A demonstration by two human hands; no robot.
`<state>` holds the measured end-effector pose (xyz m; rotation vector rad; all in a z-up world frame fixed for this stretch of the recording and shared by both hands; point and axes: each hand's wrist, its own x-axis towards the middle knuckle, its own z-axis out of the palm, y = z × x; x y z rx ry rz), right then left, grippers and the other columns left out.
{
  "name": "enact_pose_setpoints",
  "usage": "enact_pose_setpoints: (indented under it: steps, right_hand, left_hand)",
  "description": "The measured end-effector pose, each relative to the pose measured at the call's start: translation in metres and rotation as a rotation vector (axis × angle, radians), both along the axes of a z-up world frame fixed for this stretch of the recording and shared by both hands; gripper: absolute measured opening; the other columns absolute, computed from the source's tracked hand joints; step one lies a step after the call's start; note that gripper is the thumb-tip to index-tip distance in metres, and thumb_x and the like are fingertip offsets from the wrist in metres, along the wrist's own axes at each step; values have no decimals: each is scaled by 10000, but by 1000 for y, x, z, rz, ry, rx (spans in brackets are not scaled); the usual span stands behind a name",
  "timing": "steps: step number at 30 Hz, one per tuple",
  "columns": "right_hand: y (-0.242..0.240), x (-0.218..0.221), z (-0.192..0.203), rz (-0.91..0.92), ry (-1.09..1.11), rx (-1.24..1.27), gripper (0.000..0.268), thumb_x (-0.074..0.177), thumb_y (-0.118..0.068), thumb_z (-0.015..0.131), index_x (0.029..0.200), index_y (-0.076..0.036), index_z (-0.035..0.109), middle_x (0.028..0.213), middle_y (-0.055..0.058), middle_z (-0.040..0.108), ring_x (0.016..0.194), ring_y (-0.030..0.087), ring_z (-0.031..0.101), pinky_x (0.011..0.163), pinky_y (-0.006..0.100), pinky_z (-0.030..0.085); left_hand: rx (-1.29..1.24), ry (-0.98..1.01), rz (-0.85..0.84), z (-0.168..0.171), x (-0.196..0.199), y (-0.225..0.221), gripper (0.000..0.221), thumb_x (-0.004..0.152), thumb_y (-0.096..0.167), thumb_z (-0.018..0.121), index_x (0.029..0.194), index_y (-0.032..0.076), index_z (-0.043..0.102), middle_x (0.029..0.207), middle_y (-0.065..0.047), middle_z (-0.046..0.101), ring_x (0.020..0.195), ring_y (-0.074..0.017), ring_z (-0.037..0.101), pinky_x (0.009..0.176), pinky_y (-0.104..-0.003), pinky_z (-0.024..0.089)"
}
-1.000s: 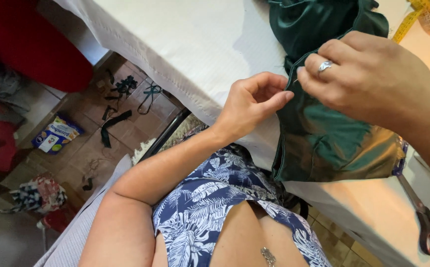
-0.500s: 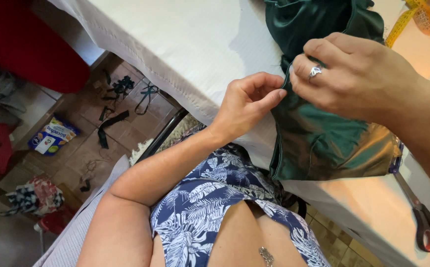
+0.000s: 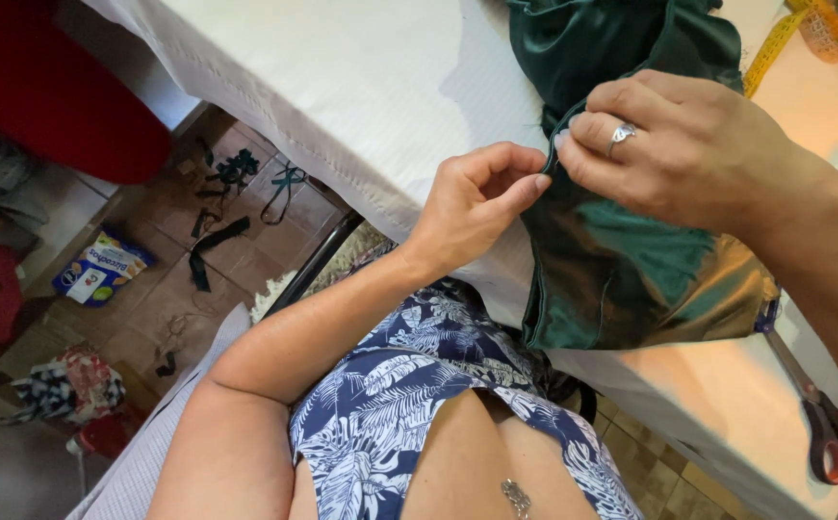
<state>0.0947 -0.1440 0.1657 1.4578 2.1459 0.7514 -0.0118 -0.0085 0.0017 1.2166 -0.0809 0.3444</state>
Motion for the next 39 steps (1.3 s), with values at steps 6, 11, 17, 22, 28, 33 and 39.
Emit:
enact_pose_setpoints:
  steps: [6, 11, 17, 22, 28, 33, 39]
  right_hand:
    - [-11, 11, -13, -67, 248, 63, 123, 1049, -103, 613, 1029, -164, 718, 1068, -8, 717, 994, 215, 702, 814, 319, 579]
    - [-15, 20, -26, -83, 458, 112, 165, 1058, -78, 599, 1044, -130, 755, 1070, 23, 757, 968, 261, 737, 756, 370, 577]
    - [-17, 6, -40, -152, 718, 204, 242, 1051, -78, 537, 1026, -77, 778, 1053, 71, 775, 981, 308, 742, 790, 421, 560]
    - [-29, -17, -73, -263, 957, 335, 149, 1016, 13, 619, 1027, -55, 751, 1043, 92, 754, 996, 349, 724, 867, 444, 547]
    - [-50, -7, -122, -399, 1287, 564, 118, 925, -20, 753, 1029, -64, 788, 997, 68, 763, 986, 292, 724, 866, 381, 572]
    - [-61, -2, -137, -582, 1195, 663, 118, 925, -94, 805, 1041, -111, 790, 902, 78, 730, 893, 309, 711, 778, 380, 558]
    - [-62, 4, -148, -717, 1149, 711, 181, 918, -213, 844, 1068, -165, 753, 894, 6, 699, 898, 246, 701, 802, 369, 545]
  left_hand:
    - [33, -13, -19, -5, 0, 1, 162, 940, 152, 682, 1061, 43, 694, 962, -8, 693, 879, -50, 605, 790, -195, 529]
    - [106, -67, 7, 2, -3, 5, 163, 972, 149, 641, 1088, 42, 683, 1012, -31, 690, 935, -95, 626, 831, -226, 534]
    - [242, -91, 18, 15, -10, 13, 122, 982, 161, 606, 1033, 67, 667, 905, -2, 644, 778, -87, 546, 704, -239, 461]
    - [409, -63, -65, 35, -21, 25, 87, 951, 158, 574, 905, 92, 608, 748, 12, 551, 644, -105, 445, 616, -285, 392]
    - [489, -58, -84, 19, 7, 21, 107, 917, 101, 597, 919, 69, 698, 683, -72, 629, 649, -171, 611, 582, -311, 518]
    - [558, 1, -99, 19, 26, 18, 121, 904, 164, 604, 906, 75, 686, 690, -82, 622, 650, -205, 631, 581, -370, 523]
    - [674, 165, -164, 33, 37, 17, 168, 881, 225, 581, 906, 115, 706, 694, -64, 633, 670, -247, 663, 633, -428, 546]
